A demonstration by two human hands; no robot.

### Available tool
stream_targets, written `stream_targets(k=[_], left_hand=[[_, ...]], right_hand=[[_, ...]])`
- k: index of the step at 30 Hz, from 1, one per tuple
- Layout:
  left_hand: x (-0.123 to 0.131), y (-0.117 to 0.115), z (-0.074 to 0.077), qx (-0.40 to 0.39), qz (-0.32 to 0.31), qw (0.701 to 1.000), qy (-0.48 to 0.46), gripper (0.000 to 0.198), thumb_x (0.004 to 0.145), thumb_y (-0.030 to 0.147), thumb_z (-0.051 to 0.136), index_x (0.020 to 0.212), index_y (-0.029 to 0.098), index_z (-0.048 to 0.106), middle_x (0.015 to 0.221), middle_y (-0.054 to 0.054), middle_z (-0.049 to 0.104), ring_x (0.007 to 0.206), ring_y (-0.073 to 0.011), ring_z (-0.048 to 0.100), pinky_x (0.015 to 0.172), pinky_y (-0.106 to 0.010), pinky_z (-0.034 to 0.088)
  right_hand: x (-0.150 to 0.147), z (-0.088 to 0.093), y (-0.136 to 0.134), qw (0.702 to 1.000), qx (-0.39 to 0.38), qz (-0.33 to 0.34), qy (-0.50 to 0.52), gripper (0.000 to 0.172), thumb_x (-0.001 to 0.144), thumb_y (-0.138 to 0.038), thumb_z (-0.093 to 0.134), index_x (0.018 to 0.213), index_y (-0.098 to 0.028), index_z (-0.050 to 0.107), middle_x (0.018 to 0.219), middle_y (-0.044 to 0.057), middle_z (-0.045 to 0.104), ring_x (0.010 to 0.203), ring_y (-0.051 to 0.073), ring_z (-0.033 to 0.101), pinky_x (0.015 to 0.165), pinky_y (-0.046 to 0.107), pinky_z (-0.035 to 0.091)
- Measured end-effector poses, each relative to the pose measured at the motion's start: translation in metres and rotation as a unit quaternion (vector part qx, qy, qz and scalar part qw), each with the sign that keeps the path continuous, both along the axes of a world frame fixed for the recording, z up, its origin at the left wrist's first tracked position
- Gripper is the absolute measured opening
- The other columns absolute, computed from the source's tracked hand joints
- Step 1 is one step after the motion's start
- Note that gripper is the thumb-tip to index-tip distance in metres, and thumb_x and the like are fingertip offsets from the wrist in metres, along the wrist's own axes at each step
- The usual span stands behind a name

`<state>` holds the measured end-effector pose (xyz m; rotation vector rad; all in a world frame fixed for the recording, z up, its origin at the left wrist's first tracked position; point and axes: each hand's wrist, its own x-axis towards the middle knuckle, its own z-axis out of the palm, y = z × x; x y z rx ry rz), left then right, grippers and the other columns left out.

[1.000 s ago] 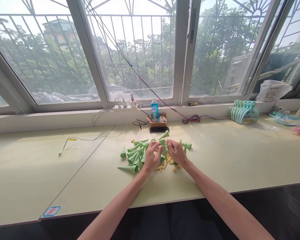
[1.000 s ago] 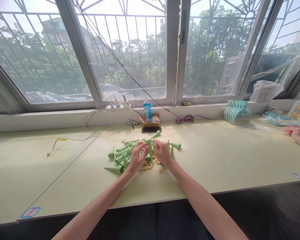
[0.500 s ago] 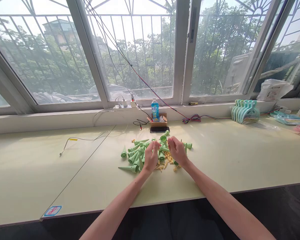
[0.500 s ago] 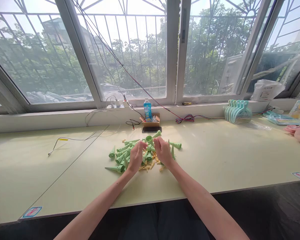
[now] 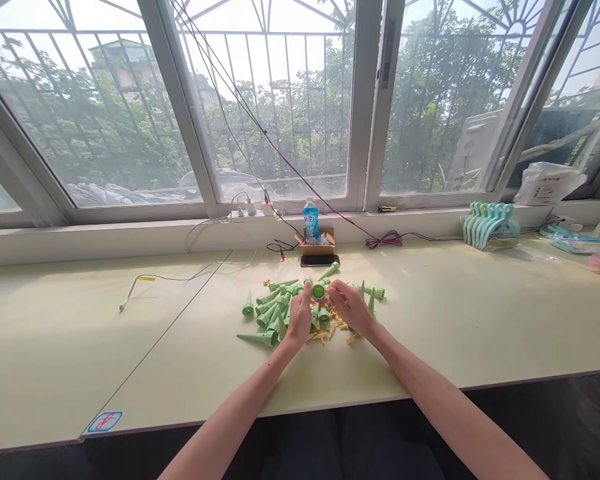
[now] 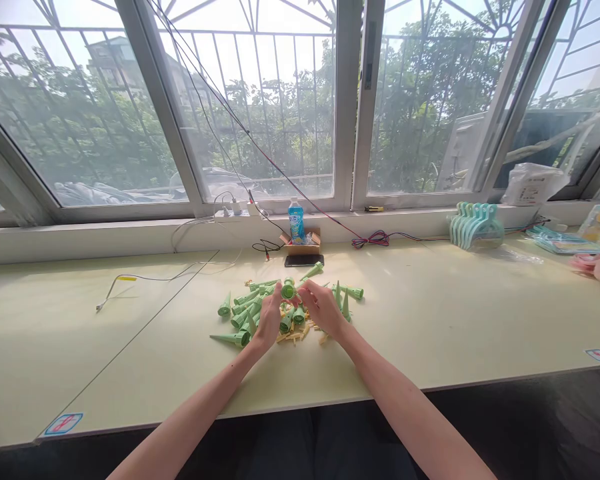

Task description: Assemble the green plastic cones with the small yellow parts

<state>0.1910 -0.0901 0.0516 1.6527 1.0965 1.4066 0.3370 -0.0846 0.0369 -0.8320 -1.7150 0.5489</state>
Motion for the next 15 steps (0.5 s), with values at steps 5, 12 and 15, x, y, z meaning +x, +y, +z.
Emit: stream_targets(k=[5, 12, 15], left_hand=[[-0.002, 0.0034, -0.0051, 0.021, 0.017, 1.0, 0.012, 0.065, 0.091, 0.07, 0.032, 0.056, 0.019, 0.053, 0.056, -0.001, 0.053, 0.058, -0.0157, 0.049, 0.061, -0.03, 0.042], [-0.0032, 0.0066, -0.0093, 0.062, -0.029, 0.996, 0.049, 0.05, 0.095, 0.058, 0.037, 0.068, 0.019, 0.051, 0.068, 0.0, 0.051, 0.066, -0.0147, 0.047, 0.064, -0.027, 0.04], [-0.0036, 0.0069, -0.0086, 0.077, -0.064, 0.993, 0.066, 0.042, 0.098, 0.05, 0.035, 0.087, 0.019, 0.062, 0.087, -0.003, 0.062, 0.082, -0.0177, 0.055, 0.076, -0.029, 0.044]], right_hand=[[0.0013, -0.0002, 0.0013, 1.0, -0.006, -0.003, 0.013, 0.035, 0.099, -0.049, 0.038, 0.081, -0.02, 0.048, 0.063, -0.002, 0.05, 0.051, 0.009, 0.042, 0.05, 0.022, 0.035], [0.0024, 0.0008, 0.0019, 0.998, -0.008, -0.057, -0.009, 0.04, 0.099, -0.05, 0.036, 0.072, -0.021, 0.04, 0.055, -0.004, 0.043, 0.048, 0.01, 0.037, 0.049, 0.023, 0.031], [0.0019, 0.0004, 0.0022, 0.997, -0.006, -0.075, -0.015, 0.042, 0.099, -0.051, 0.034, 0.068, -0.022, 0.035, 0.056, -0.003, 0.043, 0.049, 0.011, 0.037, 0.049, 0.024, 0.03]])
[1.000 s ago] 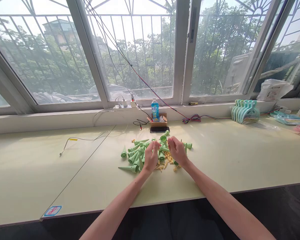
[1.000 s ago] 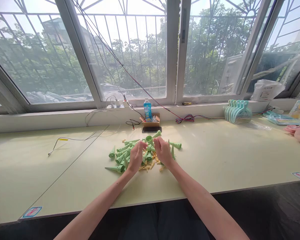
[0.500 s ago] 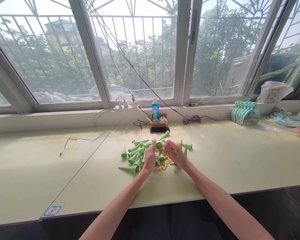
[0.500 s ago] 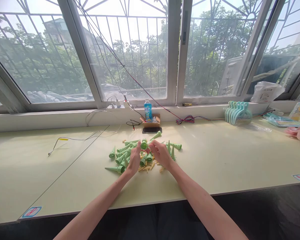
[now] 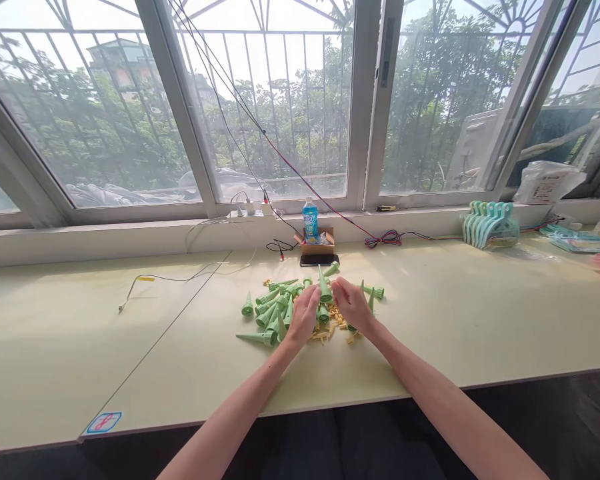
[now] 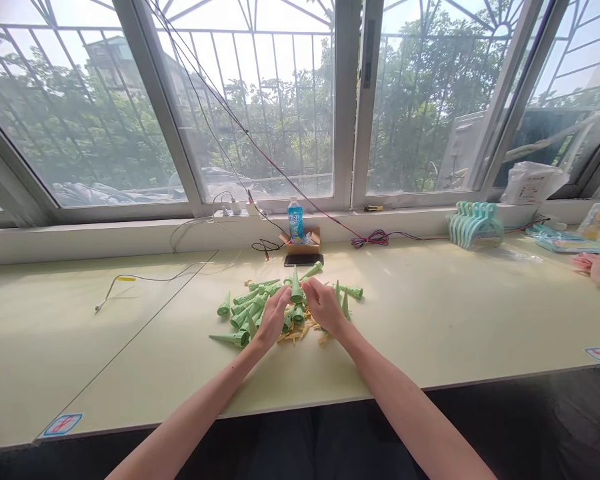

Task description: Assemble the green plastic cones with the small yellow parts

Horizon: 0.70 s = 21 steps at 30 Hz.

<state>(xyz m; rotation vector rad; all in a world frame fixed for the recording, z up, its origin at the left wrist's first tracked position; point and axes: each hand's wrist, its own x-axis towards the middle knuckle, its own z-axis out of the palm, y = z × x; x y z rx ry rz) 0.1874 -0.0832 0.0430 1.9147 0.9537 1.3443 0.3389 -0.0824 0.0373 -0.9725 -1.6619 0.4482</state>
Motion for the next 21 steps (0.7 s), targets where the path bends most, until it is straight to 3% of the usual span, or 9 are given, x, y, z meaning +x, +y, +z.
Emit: stream_targets(k=[6, 16, 21], left_hand=[[-0.0005, -0.0011, 0.0017, 0.039, -0.033, 0.999, 0.011, 0.039, 0.099, 0.038, 0.034, 0.119, 0.023, 0.064, 0.115, -0.005, 0.064, 0.105, -0.0214, 0.058, 0.094, -0.034, 0.043], [0.0039, 0.0007, -0.004, 0.082, -0.009, 0.996, 0.03, 0.035, 0.093, 0.027, 0.049, 0.126, 0.027, 0.058, 0.112, -0.006, 0.061, 0.106, -0.0207, 0.057, 0.084, -0.032, 0.05], [0.0066, 0.0005, -0.0034, 0.081, 0.053, 0.995, -0.005, 0.028, 0.093, 0.031, 0.049, 0.119, 0.024, 0.057, 0.108, -0.006, 0.061, 0.095, -0.0181, 0.059, 0.08, -0.031, 0.051]], right_hand=[[-0.0017, -0.0005, -0.0007, 1.0, -0.009, -0.017, -0.006, 0.044, 0.099, -0.051, 0.033, 0.066, -0.022, 0.035, 0.053, -0.003, 0.041, 0.047, 0.012, 0.035, 0.048, 0.026, 0.029], [-0.0026, -0.0023, 0.0021, 0.998, 0.02, -0.049, -0.032, 0.042, 0.099, -0.044, 0.034, 0.064, -0.022, 0.033, 0.05, -0.005, 0.033, 0.047, 0.01, 0.028, 0.048, 0.025, 0.024], [-0.0017, -0.0012, 0.0014, 0.998, 0.011, -0.065, -0.016, 0.041, 0.1, -0.046, 0.035, 0.067, -0.022, 0.035, 0.053, -0.005, 0.04, 0.048, 0.01, 0.033, 0.049, 0.025, 0.026]])
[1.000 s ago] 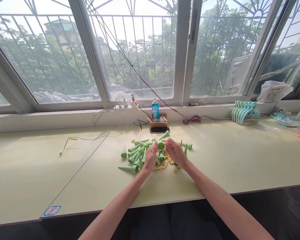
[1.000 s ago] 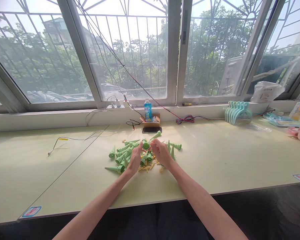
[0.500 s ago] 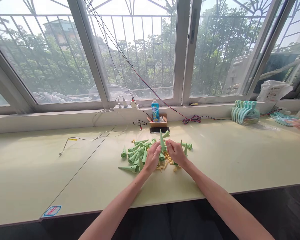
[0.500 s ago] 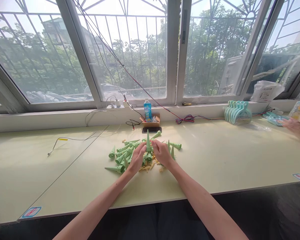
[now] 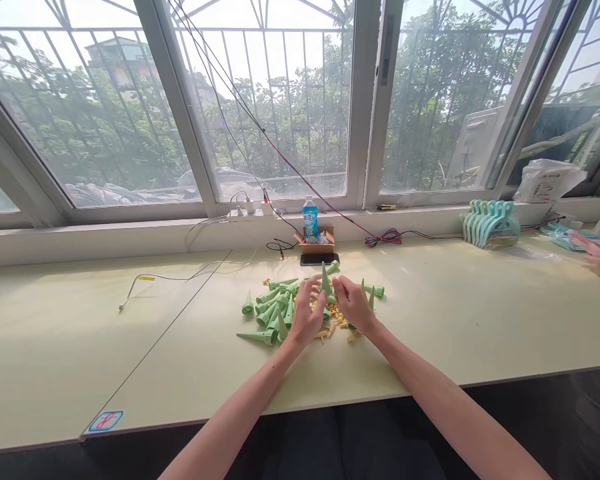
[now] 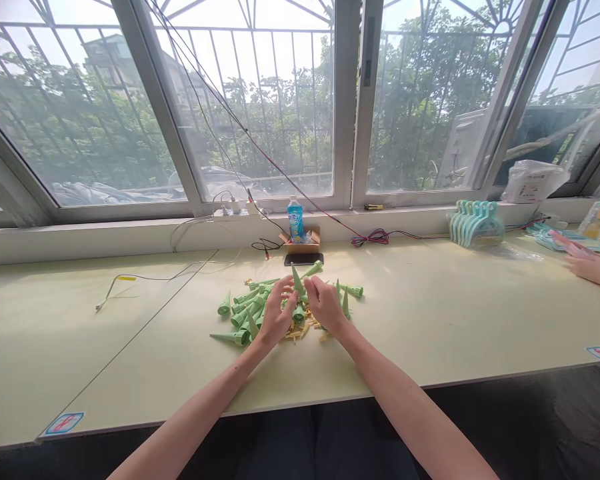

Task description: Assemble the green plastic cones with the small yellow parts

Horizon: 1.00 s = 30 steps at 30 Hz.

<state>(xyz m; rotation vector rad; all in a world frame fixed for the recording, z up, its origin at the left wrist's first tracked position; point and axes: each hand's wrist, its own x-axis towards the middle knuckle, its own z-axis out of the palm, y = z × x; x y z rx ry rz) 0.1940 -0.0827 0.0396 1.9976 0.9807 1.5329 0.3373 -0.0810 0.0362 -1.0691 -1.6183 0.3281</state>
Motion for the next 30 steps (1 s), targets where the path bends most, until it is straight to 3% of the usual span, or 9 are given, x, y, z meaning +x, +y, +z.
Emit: stream_targets(k=[3, 6, 11, 20, 26, 30], left_hand=[[-0.0009, 0.0003, 0.0016, -0.025, 0.042, 0.999, -0.018, 0.025, 0.096, 0.038, 0.044, 0.096, 0.02, 0.062, 0.095, -0.005, 0.063, 0.088, -0.0175, 0.06, 0.078, -0.031, 0.049], [-0.0024, 0.0007, 0.0028, -0.046, 0.05, 0.998, -0.012, 0.045, 0.098, 0.045, 0.037, 0.071, 0.019, 0.062, 0.079, -0.003, 0.059, 0.077, -0.0173, 0.057, 0.075, -0.031, 0.046], [-0.0033, 0.0011, 0.0033, -0.088, 0.026, 0.995, -0.039, 0.058, 0.096, 0.054, 0.035, 0.058, 0.019, 0.062, 0.071, -0.003, 0.058, 0.071, -0.0172, 0.055, 0.069, -0.03, 0.044], [-0.0052, 0.0024, 0.0035, -0.066, 0.012, 0.998, -0.013, 0.054, 0.095, 0.056, 0.039, 0.063, 0.018, 0.06, 0.073, -0.003, 0.055, 0.071, -0.0161, 0.053, 0.067, -0.029, 0.044], [-0.0054, 0.0035, -0.0003, -0.009, -0.013, 0.999, 0.035, 0.031, 0.093, 0.047, 0.051, 0.092, 0.019, 0.066, 0.097, -0.006, 0.06, 0.088, -0.0181, 0.06, 0.077, -0.031, 0.052], [-0.0058, 0.0075, -0.0061, 0.022, -0.019, 0.999, 0.045, 0.022, 0.092, 0.039, 0.054, 0.098, 0.02, 0.064, 0.101, -0.007, 0.059, 0.09, -0.018, 0.06, 0.075, -0.031, 0.054]], right_hand=[[0.0015, 0.0013, -0.001, 1.0, 0.006, -0.009, 0.017, 0.04, 0.1, -0.046, 0.036, 0.068, -0.021, 0.038, 0.055, -0.004, 0.043, 0.049, 0.01, 0.037, 0.051, 0.024, 0.03], [0.0026, 0.0017, -0.0021, 1.0, 0.008, 0.022, 0.021, 0.039, 0.1, -0.046, 0.036, 0.07, -0.021, 0.04, 0.057, -0.004, 0.045, 0.049, 0.01, 0.04, 0.052, 0.023, 0.032], [0.0029, -0.0025, -0.0009, 0.995, 0.008, 0.101, -0.003, 0.037, 0.099, -0.045, 0.039, 0.072, -0.02, 0.044, 0.061, -0.003, 0.048, 0.051, 0.01, 0.039, 0.051, 0.022, 0.032], [0.002, -0.0018, -0.001, 0.995, 0.0, 0.103, 0.018, 0.036, 0.099, -0.045, 0.038, 0.074, -0.021, 0.043, 0.061, -0.003, 0.049, 0.051, 0.01, 0.042, 0.051, 0.023, 0.035], [0.001, 0.0029, -0.0031, 0.997, -0.037, 0.049, 0.036, 0.042, 0.1, -0.048, 0.033, 0.066, -0.023, 0.037, 0.05, -0.003, 0.046, 0.044, 0.013, 0.043, 0.05, 0.026, 0.037], [0.0014, 0.0026, -0.0016, 0.999, -0.031, 0.027, 0.021, 0.046, 0.1, -0.05, 0.031, 0.064, -0.023, 0.039, 0.047, -0.002, 0.046, 0.043, 0.014, 0.043, 0.05, 0.028, 0.036]])
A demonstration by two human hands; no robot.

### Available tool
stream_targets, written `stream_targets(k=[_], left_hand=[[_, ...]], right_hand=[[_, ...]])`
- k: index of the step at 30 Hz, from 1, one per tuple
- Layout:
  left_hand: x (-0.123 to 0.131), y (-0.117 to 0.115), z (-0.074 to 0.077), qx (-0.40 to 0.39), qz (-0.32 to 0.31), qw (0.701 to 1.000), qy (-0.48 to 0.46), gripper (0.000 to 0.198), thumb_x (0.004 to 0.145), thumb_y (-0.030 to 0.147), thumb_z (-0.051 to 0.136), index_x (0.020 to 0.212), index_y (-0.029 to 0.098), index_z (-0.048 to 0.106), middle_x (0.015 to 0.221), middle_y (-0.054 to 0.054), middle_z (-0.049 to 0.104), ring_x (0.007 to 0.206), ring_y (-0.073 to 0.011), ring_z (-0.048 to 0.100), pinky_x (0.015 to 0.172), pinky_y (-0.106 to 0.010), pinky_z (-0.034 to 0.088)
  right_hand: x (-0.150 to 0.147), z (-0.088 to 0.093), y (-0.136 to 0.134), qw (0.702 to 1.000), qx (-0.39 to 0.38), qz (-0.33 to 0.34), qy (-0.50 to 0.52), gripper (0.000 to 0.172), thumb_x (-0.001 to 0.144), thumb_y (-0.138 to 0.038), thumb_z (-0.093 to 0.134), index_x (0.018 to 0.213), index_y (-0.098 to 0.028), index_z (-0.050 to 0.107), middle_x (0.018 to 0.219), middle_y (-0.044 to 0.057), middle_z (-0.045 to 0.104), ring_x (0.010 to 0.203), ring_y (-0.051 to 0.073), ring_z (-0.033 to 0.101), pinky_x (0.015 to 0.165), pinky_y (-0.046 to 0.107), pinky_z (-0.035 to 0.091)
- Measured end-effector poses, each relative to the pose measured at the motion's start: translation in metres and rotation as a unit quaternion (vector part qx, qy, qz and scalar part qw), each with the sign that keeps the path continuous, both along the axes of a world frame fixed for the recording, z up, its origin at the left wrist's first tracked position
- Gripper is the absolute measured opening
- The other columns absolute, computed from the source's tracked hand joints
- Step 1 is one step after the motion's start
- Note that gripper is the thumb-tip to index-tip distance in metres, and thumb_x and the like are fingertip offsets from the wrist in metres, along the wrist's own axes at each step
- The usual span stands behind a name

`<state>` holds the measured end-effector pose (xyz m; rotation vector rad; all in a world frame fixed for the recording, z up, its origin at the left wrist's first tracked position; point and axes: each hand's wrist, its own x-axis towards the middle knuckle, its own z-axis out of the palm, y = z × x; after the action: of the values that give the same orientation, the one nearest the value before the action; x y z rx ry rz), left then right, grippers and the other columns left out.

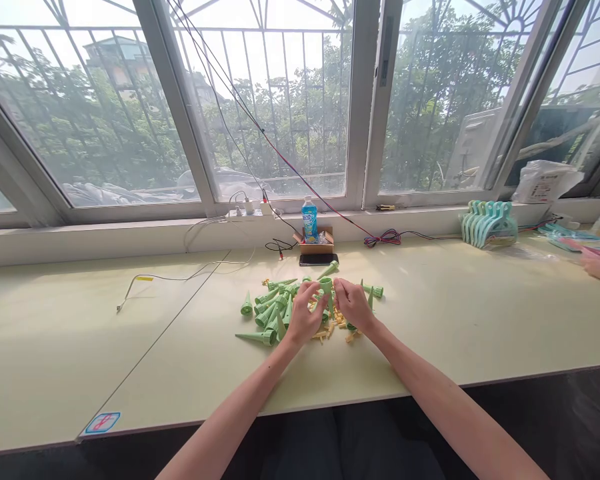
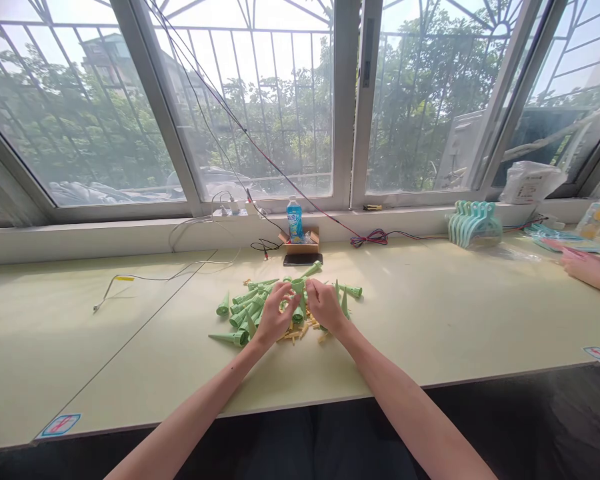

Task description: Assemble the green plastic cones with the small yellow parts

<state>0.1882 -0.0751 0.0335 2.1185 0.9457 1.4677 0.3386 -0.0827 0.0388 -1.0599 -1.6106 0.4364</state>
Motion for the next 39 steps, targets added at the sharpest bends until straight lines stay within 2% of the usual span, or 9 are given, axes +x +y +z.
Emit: stream_targets(k=[8, 10, 12, 15, 22, 27, 31, 35, 39], left_hand=[[0.005, -0.005, 0.003, -0.009, 0.019, 0.999, -0.029, 0.028, 0.094, 0.043, 0.051, 0.11, 0.021, 0.058, 0.1, -0.006, 0.06, 0.09, -0.0179, 0.06, 0.076, -0.031, 0.052], [0.005, -0.006, 0.006, -0.023, 0.033, 0.998, -0.045, 0.03, 0.095, 0.047, 0.047, 0.103, 0.02, 0.059, 0.097, -0.006, 0.063, 0.09, -0.0185, 0.06, 0.078, -0.032, 0.051], [0.004, -0.007, 0.008, -0.041, 0.042, 0.997, -0.054, 0.039, 0.097, 0.05, 0.039, 0.087, 0.02, 0.061, 0.088, -0.005, 0.063, 0.085, -0.0188, 0.059, 0.079, -0.034, 0.049], [0.003, -0.007, 0.009, -0.079, 0.038, 0.993, -0.079, 0.055, 0.099, 0.053, 0.03, 0.067, 0.019, 0.059, 0.078, -0.005, 0.061, 0.079, -0.019, 0.056, 0.082, -0.036, 0.046], [0.001, -0.005, 0.007, -0.164, 0.067, 0.974, -0.14, 0.053, 0.094, 0.061, 0.035, 0.064, 0.02, 0.047, 0.063, 0.0, 0.05, 0.063, -0.0153, 0.045, 0.063, -0.03, 0.041], [0.0, -0.007, 0.011, -0.153, 0.046, 0.978, -0.136, 0.05, 0.091, 0.061, 0.041, 0.063, 0.02, 0.041, 0.061, 0.001, 0.042, 0.06, -0.0141, 0.038, 0.06, -0.028, 0.037], [0.0, -0.008, 0.013, -0.137, 0.03, 0.983, -0.116, 0.045, 0.092, 0.057, 0.041, 0.067, 0.02, 0.047, 0.068, -0.001, 0.047, 0.066, -0.0161, 0.043, 0.062, -0.028, 0.04], [-0.001, -0.007, 0.013, -0.102, 0.006, 0.993, -0.065, 0.044, 0.095, 0.052, 0.039, 0.071, 0.02, 0.057, 0.079, -0.003, 0.055, 0.075, -0.0184, 0.051, 0.07, -0.03, 0.045], [-0.002, -0.006, 0.011, -0.075, -0.02, 0.997, -0.018, 0.04, 0.098, 0.045, 0.038, 0.095, 0.021, 0.07, 0.092, -0.005, 0.062, 0.088, -0.0201, 0.057, 0.078, -0.032, 0.048]], right_hand=[[-0.002, 0.001, -0.003, 1.0, 0.022, -0.007, 0.012, 0.044, 0.101, -0.05, 0.031, 0.068, -0.022, 0.038, 0.053, -0.004, 0.046, 0.047, 0.011, 0.042, 0.05, 0.024, 0.035], [-0.001, 0.001, -0.003, 0.999, 0.03, -0.018, 0.021, 0.043, 0.101, -0.05, 0.03, 0.069, -0.022, 0.037, 0.055, -0.004, 0.046, 0.047, 0.01, 0.042, 0.051, 0.023, 0.035], [0.0, 0.001, -0.004, 0.999, 0.04, -0.02, 0.023, 0.042, 0.101, -0.049, 0.03, 0.07, -0.022, 0.039, 0.057, -0.004, 0.047, 0.049, 0.01, 0.042, 0.052, 0.023, 0.036], [0.001, 0.001, -0.004, 0.999, 0.05, 0.011, 0.007, 0.04, 0.101, -0.046, 0.032, 0.072, -0.021, 0.042, 0.06, -0.003, 0.048, 0.051, 0.01, 0.043, 0.054, 0.023, 0.036], [0.0, -0.001, -0.002, 0.993, 0.063, 0.099, -0.023, 0.036, 0.1, -0.042, 0.037, 0.076, -0.019, 0.049, 0.067, -0.001, 0.053, 0.056, 0.01, 0.045, 0.054, 0.022, 0.036], [0.0, -0.003, 0.0, 0.992, 0.058, 0.11, -0.022, 0.034, 0.1, -0.041, 0.038, 0.076, -0.019, 0.048, 0.067, -0.002, 0.05, 0.054, 0.009, 0.041, 0.053, 0.022, 0.033], [0.001, -0.003, 0.001, 0.994, 0.045, 0.094, -0.031, 0.035, 0.1, -0.044, 0.037, 0.076, -0.02, 0.044, 0.064, -0.003, 0.047, 0.052, 0.009, 0.036, 0.051, 0.022, 0.031], [0.002, -0.003, 0.001, 0.997, 0.036, 0.062, -0.033, 0.039, 0.099, -0.047, 0.036, 0.072, -0.021, 0.042, 0.06, -0.003, 0.048, 0.051, 0.01, 0.038, 0.051, 0.023, 0.032], [0.002, -0.001, 0.0, 0.999, 0.021, 0.025, -0.026, 0.043, 0.098, -0.049, 0.036, 0.066, -0.022, 0.035, 0.053, -0.003, 0.046, 0.048, 0.011, 0.039, 0.05, 0.024, 0.033]])
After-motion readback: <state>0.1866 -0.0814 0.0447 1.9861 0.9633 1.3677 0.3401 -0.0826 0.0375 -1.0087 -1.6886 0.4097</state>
